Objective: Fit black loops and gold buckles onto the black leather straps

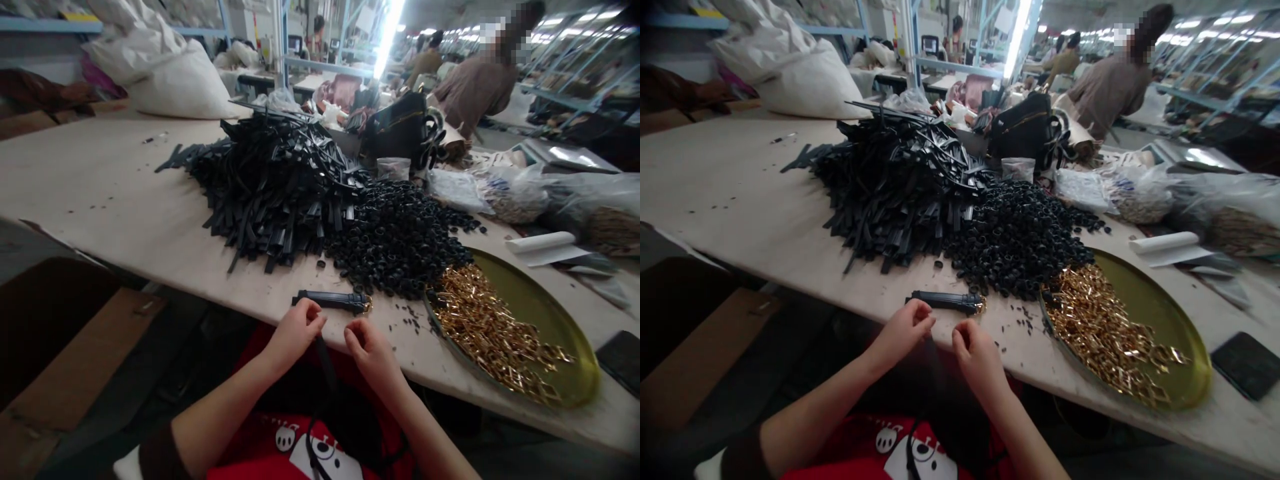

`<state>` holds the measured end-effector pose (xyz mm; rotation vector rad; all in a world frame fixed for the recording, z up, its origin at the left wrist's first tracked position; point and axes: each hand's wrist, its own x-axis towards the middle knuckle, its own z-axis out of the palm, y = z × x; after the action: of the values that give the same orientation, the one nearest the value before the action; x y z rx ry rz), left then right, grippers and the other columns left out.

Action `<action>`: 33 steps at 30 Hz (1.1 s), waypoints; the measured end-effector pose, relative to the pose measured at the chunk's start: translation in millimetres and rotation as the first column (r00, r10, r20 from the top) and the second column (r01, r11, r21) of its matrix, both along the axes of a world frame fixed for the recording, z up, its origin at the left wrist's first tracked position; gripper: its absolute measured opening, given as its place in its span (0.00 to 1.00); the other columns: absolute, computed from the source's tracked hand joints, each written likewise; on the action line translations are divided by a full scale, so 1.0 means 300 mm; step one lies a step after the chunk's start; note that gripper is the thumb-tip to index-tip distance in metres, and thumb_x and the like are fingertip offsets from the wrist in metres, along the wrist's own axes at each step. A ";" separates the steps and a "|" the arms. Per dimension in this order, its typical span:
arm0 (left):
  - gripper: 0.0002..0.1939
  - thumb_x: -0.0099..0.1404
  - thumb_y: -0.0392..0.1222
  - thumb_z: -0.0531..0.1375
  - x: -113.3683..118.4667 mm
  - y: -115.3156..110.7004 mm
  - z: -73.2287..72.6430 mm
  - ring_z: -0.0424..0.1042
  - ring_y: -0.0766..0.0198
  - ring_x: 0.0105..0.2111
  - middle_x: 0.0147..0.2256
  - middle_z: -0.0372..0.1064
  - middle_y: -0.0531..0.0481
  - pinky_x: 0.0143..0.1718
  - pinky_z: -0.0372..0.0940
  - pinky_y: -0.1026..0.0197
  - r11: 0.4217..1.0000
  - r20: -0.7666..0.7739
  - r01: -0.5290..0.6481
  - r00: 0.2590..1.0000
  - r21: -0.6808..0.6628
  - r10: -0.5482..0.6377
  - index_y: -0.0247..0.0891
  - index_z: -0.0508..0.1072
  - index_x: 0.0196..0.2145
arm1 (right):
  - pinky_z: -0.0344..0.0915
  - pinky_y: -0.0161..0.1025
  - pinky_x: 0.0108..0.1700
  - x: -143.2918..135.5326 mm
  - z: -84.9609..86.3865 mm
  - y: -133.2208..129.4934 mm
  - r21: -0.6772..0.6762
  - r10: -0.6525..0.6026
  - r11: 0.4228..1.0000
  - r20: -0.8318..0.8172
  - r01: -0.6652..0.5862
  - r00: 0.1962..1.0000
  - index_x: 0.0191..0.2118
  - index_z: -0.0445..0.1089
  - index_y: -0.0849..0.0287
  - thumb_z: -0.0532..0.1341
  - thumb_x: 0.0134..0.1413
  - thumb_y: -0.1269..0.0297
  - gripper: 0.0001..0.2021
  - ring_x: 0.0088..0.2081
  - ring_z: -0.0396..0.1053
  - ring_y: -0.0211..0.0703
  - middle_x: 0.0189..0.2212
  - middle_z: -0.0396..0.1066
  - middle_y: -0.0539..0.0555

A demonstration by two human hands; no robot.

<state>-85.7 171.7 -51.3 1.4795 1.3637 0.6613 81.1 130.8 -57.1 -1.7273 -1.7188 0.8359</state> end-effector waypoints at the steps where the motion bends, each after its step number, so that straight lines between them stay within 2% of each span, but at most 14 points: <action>1: 0.07 0.58 0.42 0.53 -0.005 0.009 -0.002 0.68 0.65 0.27 0.27 0.65 0.53 0.28 0.63 0.63 1.000 -0.005 0.026 1.000 -0.014 -0.026 0.37 0.64 0.34 | 0.57 0.36 0.29 -0.011 0.004 -0.001 -0.003 0.028 1.000 0.068 -0.028 0.997 0.30 0.62 0.57 0.51 0.55 0.61 0.07 0.27 0.64 0.41 0.24 0.66 0.51; 4: 0.05 0.58 0.38 0.52 -0.010 0.017 -0.009 0.69 0.66 0.27 0.28 0.65 0.53 0.29 0.64 0.64 0.998 0.030 0.042 0.999 -0.042 -0.040 0.37 0.64 0.33 | 0.57 0.38 0.29 -0.061 0.018 -0.009 -0.006 0.130 0.991 0.304 -0.134 0.944 0.31 0.64 0.58 0.57 0.51 0.60 0.07 0.28 0.66 0.46 0.25 0.68 0.54; 6: 0.05 0.58 0.37 0.51 -0.009 0.012 -0.014 0.70 0.66 0.27 0.29 0.65 0.53 0.29 0.65 0.64 0.997 0.077 0.020 0.997 -0.069 -0.014 0.37 0.63 0.34 | 0.57 0.40 0.29 -0.102 0.022 -0.021 0.000 0.166 0.983 0.431 -0.184 0.887 0.30 0.64 0.58 0.59 0.48 0.62 0.06 0.29 0.67 0.49 0.26 0.69 0.57; 9: 0.04 0.58 0.36 0.51 -0.009 0.001 -0.021 0.70 0.66 0.28 0.29 0.65 0.53 0.29 0.65 0.64 0.996 0.114 0.001 0.993 -0.084 0.009 0.37 0.63 0.33 | 0.59 0.42 0.29 -0.150 0.013 -0.050 -0.007 0.164 0.982 0.524 -0.188 0.836 0.30 0.63 0.59 0.59 0.48 0.67 0.03 0.30 0.67 0.52 0.27 0.69 0.60; 11: 0.04 0.57 0.35 0.50 -0.008 -0.004 -0.023 0.70 0.66 0.28 0.28 0.65 0.54 0.30 0.65 0.63 0.997 0.131 -0.012 0.991 -0.080 0.022 0.37 0.63 0.32 | 0.60 0.43 0.30 -0.162 -0.003 -0.071 -0.019 0.143 0.988 0.509 -0.155 0.849 0.32 0.63 0.59 0.58 0.48 0.69 0.03 0.30 0.67 0.53 0.28 0.69 0.61; 13: 0.04 0.57 0.34 0.50 -0.007 -0.009 -0.021 0.70 0.66 0.29 0.29 0.65 0.53 0.31 0.65 0.63 0.996 0.156 -0.031 0.987 -0.086 0.044 0.37 0.63 0.32 | 0.61 0.42 0.30 -0.155 -0.024 -0.090 -0.052 0.113 0.994 0.401 -0.101 0.909 0.34 0.63 0.60 0.56 0.49 0.71 0.04 0.30 0.68 0.50 0.29 0.70 0.60; 16: 0.03 0.58 0.35 0.50 -0.015 -0.022 -0.012 0.71 0.66 0.30 0.31 0.65 0.52 0.32 0.66 0.63 0.993 0.200 -0.073 0.976 -0.094 0.091 0.36 0.62 0.31 | 0.62 0.39 0.32 -0.120 -0.045 -0.109 -0.160 0.047 0.986 0.039 -0.040 0.998 0.37 0.63 0.59 0.54 0.50 0.71 0.07 0.30 0.69 0.45 0.30 0.71 0.56; 19: 0.03 0.59 0.35 0.50 -0.050 -0.046 0.004 0.70 0.67 0.32 0.32 0.66 0.53 0.36 0.65 0.62 0.988 0.142 -0.148 0.980 0.049 0.140 0.37 0.63 0.32 | 0.63 0.38 0.36 -0.078 -0.035 -0.120 -0.220 -0.033 0.974 -0.349 -0.048 0.937 0.37 0.63 0.58 0.54 0.51 0.67 0.06 0.33 0.68 0.42 0.31 0.69 0.52; 22: 0.05 0.61 0.35 0.50 -0.092 -0.079 0.022 0.69 0.66 0.32 0.31 0.67 0.53 0.38 0.64 0.62 0.966 0.021 -0.167 0.986 0.198 0.167 0.38 0.64 0.34 | 0.62 0.37 0.37 -0.046 -0.005 -0.130 -0.257 -0.108 0.965 -0.553 -0.046 0.826 0.37 0.63 0.58 0.57 0.50 0.62 0.08 0.33 0.66 0.40 0.31 0.68 0.51; 26: 0.06 0.62 0.35 0.50 -0.103 -0.123 0.052 0.69 0.64 0.36 0.33 0.68 0.50 0.41 0.63 0.61 0.939 -0.118 -0.011 0.992 0.345 0.055 0.38 0.65 0.36 | 0.61 0.35 0.34 -0.031 0.035 -0.149 -0.335 -0.188 0.940 -0.662 -0.062 0.725 0.37 0.63 0.58 0.60 0.48 0.58 0.11 0.32 0.64 0.38 0.30 0.66 0.50; 28: 0.07 0.62 0.35 0.50 -0.090 -0.137 0.076 0.67 0.63 0.41 0.38 0.68 0.47 0.44 0.62 0.60 0.873 -0.174 0.102 0.985 0.476 -0.021 0.38 0.66 0.37 | 0.60 0.34 0.35 -0.030 0.053 -0.159 -0.343 -0.183 0.935 -0.683 -0.089 0.707 0.37 0.64 0.58 0.60 0.48 0.58 0.12 0.32 0.64 0.37 0.31 0.66 0.50; 30: 0.09 0.63 0.34 0.50 -0.080 -0.141 0.106 0.64 0.61 0.46 0.43 0.67 0.46 0.49 0.58 0.58 0.775 -0.253 0.244 0.961 0.583 -0.111 0.39 0.67 0.39 | 0.60 0.34 0.33 -0.028 0.073 -0.168 -0.348 -0.166 0.929 -0.693 -0.124 0.701 0.37 0.64 0.58 0.60 0.48 0.57 0.12 0.30 0.63 0.36 0.31 0.66 0.49; 32: 0.10 0.63 0.36 0.51 -0.079 -0.136 0.136 0.61 0.59 0.50 0.47 0.65 0.46 0.52 0.55 0.55 0.688 -0.336 0.380 0.919 0.619 -0.205 0.40 0.68 0.41 | 0.59 0.33 0.30 -0.023 0.094 -0.172 -0.367 -0.159 0.917 -0.694 -0.154 0.703 0.37 0.65 0.58 0.60 0.48 0.56 0.13 0.26 0.61 0.34 0.28 0.65 0.48; 33: 0.09 0.62 0.37 0.52 -0.083 -0.131 0.150 0.62 0.59 0.49 0.47 0.65 0.45 0.52 0.55 0.55 0.670 -0.352 0.409 0.908 0.620 -0.228 0.40 0.68 0.40 | 0.58 0.32 0.28 -0.019 0.104 -0.171 -0.376 -0.163 0.913 -0.692 -0.159 0.703 0.37 0.65 0.58 0.60 0.48 0.56 0.13 0.25 0.60 0.33 0.27 0.65 0.47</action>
<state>-110.5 132.4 -6.3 2.4143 1.0118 0.8133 75.5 79.4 -26.0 -1.3319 -1.0366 1.7027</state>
